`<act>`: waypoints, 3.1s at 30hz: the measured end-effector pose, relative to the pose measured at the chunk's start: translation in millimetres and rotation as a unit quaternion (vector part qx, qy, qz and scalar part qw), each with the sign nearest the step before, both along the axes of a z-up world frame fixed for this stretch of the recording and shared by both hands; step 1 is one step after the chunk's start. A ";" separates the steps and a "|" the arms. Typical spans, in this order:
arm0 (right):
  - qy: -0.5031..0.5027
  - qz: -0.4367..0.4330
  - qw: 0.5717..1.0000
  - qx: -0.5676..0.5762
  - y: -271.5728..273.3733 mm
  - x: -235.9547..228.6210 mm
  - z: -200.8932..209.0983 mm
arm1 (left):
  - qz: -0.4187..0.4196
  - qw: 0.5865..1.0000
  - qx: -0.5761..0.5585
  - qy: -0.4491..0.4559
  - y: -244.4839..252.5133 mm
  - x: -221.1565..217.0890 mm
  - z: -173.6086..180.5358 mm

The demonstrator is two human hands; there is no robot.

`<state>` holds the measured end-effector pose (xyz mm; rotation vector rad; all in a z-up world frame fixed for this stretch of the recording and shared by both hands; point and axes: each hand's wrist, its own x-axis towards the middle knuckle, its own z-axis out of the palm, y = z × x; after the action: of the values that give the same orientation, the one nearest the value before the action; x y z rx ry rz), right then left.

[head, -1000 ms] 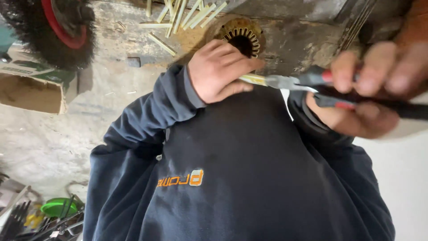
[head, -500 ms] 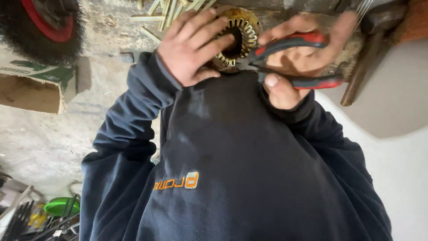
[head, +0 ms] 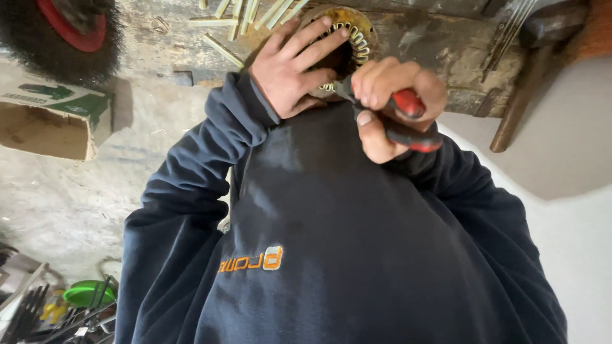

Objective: The person uses pliers to remove small metal pins from a circular mechanical component, likely a clutch hub, placed on a wooden workbench. They systematically extract the pins and place them on the table surface.

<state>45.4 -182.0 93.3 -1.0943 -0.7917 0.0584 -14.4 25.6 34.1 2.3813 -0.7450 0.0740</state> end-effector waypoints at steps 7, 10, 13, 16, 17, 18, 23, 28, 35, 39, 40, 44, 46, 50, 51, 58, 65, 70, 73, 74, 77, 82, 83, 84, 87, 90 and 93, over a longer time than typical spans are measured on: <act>0.142 0.023 0.989 -0.026 -74.3 -24.5 54.0 | 0.014 0.999 0.005 0.029 0.0 0.4 13.4; 0.171 0.061 0.983 -0.021 -98.6 6.0 108.4 | 0.018 0.998 -0.047 0.040 -2.4 13.3 28.8; 0.203 0.099 0.974 -0.017 -110.8 27.1 110.5 | 0.019 0.992 -0.125 0.002 -8.2 23.1 46.4; 0.225 0.129 0.966 -0.013 -88.5 30.3 65.6 | -0.024 0.987 -0.159 -0.002 -8.4 22.5 39.8; 0.169 0.075 0.983 0.021 -74.4 29.1 55.9 | -0.042 0.988 -0.146 0.025 -6.0 19.3 28.5; 0.112 0.018 0.992 0.055 -60.7 28.2 46.0 | -0.060 0.988 -0.133 0.053 -3.9 16.2 17.0; 0.067 -0.052 0.994 0.068 -56.3 25.5 8.9 | 0.016 0.999 -0.012 -0.028 51.3 8.1 22.3; 0.127 -0.059 0.986 0.087 -25.0 10.6 -22.4 | 0.039 0.997 0.042 -0.058 47.3 9.1 24.4; 0.169 -0.056 0.984 -0.009 -16.2 -13.8 -16.7 | -0.043 0.999 -0.007 -0.008 20.9 13.2 17.5; 0.118 -0.053 0.992 0.000 -19.2 -12.6 -24.1 | -0.047 0.999 -0.010 -0.013 15.2 12.9 12.6; 0.118 -0.054 0.992 0.000 -17.7 -13.7 -22.0 | -0.047 0.999 -0.011 -0.014 15.2 13.1 12.5; 0.105 -0.080 0.991 0.009 -13.1 -14.2 -25.7 | -0.047 0.999 -0.016 -0.013 16.1 14.1 12.0; 0.094 -0.090 0.991 0.018 -13.2 -13.5 -30.4 | -0.048 0.999 -0.020 -0.010 16.2 13.2 11.3; 0.024 -0.088 0.996 0.017 -9.2 -11.8 -27.8 | -0.046 0.998 -0.031 -0.008 15.5 11.5 9.5; 0.020 -0.089 0.996 0.013 -7.2 -12.2 -25.3 | -0.043 0.999 -0.032 -0.007 14.7 10.7 9.2; 0.027 -0.063 0.997 0.045 -27.6 2.5 1.7 | -0.039 0.999 -0.035 -0.002 12.4 9.1 7.3; 0.195 0.185 0.963 -0.024 -84.4 2.4 98.8 | -0.058 0.987 -0.134 -0.064 6.6 16.2 8.9; -0.028 -0.064 0.995 0.071 -29.2 19.1 59.1 | -0.028 0.985 -0.145 -0.088 35.9 15.2 -9.6; -0.068 -0.053 0.993 0.078 -11.5 19.3 41.4 | 0.062 0.994 -0.061 -0.063 59.6 2.9 0.3; -0.082 -0.051 0.992 0.080 -12.3 17.5 35.7 | 0.113 0.993 -0.026 -0.033 62.6 -2.1 -1.3; -0.047 -0.057 0.995 0.061 -24.0 4.0 11.8 | 0.161 0.987 0.009 -0.001 55.7 -6.2 4.2; 0.027 -0.085 0.996 0.012 -24.3 -3.8 0.4 | 0.110 0.993 -0.025 -0.018 29.7 1.2 16.5; 0.014 -0.075 0.997 -0.006 -25.7 -4.8 -2.3 | 0.098 0.994 -0.034 -0.020 26.2 2.3 16.9; 0.001 -0.066 0.998 -0.024 -27.2 -5.8 -5.0 | 0.086 0.995 -0.043 -0.022 22.6 3.3 17.3; 0.025 -0.114 0.992 0.048 -48.2 -11.4 -28.9 | 0.058 0.995 -0.058 -0.053 11.6 8.1 28.0; 0.020 -0.104 0.993 0.042 -54.2 -7.2 -12.1 | 0.021 0.993 -0.094 -0.063 -2.7 14.5 31.7; -0.029 -0.110 0.992 0.062 -34.0 0.7 24.9 | 0.005 0.990 -0.131 -0.048 -11.9 18.9 35.1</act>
<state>46.1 -215.9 118.1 -1.0620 -0.7119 -0.2070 4.5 13.7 69.2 2.1431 -0.7211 0.2752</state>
